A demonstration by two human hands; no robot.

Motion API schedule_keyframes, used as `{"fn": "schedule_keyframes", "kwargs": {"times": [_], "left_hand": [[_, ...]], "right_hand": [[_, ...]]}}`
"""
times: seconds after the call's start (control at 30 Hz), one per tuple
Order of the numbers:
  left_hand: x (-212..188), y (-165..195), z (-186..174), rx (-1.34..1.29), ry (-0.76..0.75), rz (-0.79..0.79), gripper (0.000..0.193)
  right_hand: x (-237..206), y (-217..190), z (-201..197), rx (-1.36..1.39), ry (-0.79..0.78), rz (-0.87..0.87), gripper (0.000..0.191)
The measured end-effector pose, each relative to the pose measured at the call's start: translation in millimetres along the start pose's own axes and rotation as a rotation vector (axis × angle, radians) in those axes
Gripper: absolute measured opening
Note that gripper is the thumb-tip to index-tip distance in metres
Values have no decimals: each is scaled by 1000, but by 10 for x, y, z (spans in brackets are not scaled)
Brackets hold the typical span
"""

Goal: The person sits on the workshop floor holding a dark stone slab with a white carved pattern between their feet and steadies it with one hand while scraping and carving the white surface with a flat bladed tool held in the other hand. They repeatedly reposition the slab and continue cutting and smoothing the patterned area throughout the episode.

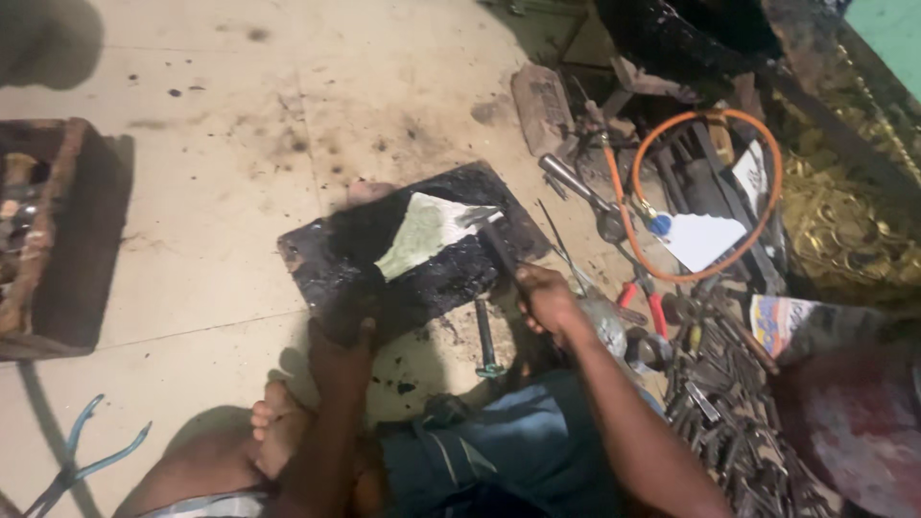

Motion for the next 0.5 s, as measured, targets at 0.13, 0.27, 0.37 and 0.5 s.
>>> {"fn": "schedule_keyframes", "kwargs": {"times": [0.13,0.27,0.37,0.5], "left_hand": [[32,-27,-10,79,19,1,98],[19,-43,-32,57,14,-22,93],[-14,11,-31,-20,11,7,92],[-38,-27,-28,-43,2,-73,83]], "right_hand": [[-98,-70,-40,-87,-24,64,28],[-140,-85,-290,4,-39,33,29],[-142,69,-420,-59,-58,47,32],[20,260,-259,-162,-134,47,30]]}}
Point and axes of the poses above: each hand's wrist, its own x-axis towards the middle knuckle, its own z-axis out of the palm, y = z × x, the point moved 9 cm from there along x, towards the middle knuckle, and after that the axes turned 4 degrees about -x, right-handed, at the moved point
